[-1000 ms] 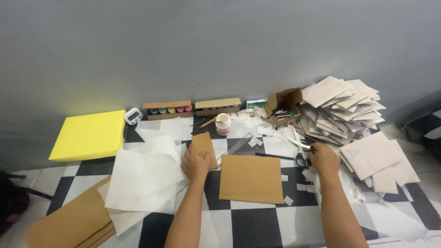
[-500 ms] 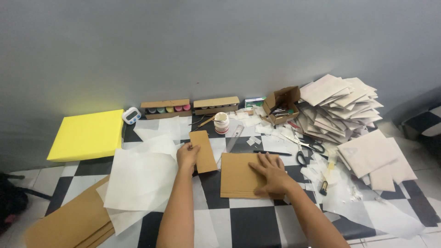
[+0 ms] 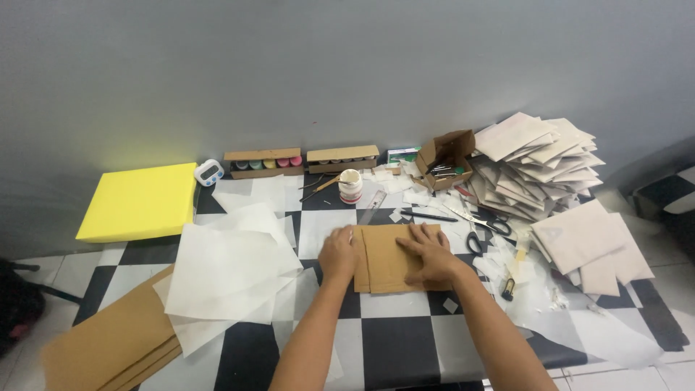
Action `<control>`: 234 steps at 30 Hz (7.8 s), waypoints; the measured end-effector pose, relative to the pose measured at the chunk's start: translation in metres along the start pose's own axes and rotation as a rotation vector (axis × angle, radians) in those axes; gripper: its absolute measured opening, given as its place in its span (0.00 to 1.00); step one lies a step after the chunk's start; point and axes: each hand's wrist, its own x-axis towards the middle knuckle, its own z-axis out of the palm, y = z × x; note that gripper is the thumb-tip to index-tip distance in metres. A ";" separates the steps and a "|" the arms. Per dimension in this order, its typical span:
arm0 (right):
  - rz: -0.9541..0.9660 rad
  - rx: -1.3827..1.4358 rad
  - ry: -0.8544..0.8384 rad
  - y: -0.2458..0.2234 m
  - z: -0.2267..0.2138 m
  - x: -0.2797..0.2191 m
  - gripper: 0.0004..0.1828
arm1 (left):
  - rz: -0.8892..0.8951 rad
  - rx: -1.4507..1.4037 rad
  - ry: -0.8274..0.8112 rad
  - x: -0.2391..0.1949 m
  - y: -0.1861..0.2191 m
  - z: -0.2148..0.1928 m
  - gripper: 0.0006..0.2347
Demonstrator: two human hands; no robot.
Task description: The person uses scissors to cut white paper around a cardboard rectangle, then uses a ruler and a marker to draw lines on a larger piece of cardboard before cutting a piece off with scissors.
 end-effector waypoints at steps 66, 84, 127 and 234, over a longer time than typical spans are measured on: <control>0.229 -0.001 0.260 -0.013 0.052 -0.017 0.35 | 0.370 0.190 -0.496 0.000 -0.016 0.017 0.33; 0.109 0.115 0.055 0.008 0.037 -0.022 0.60 | 0.079 -0.074 -0.135 0.021 -0.035 0.054 0.21; 0.138 0.047 0.025 -0.001 0.031 -0.027 0.60 | -0.077 -0.254 -0.126 0.008 -0.015 0.028 0.11; 0.160 -0.187 0.874 0.093 0.074 0.113 0.09 | 0.515 0.517 -0.522 -0.003 0.050 0.039 0.44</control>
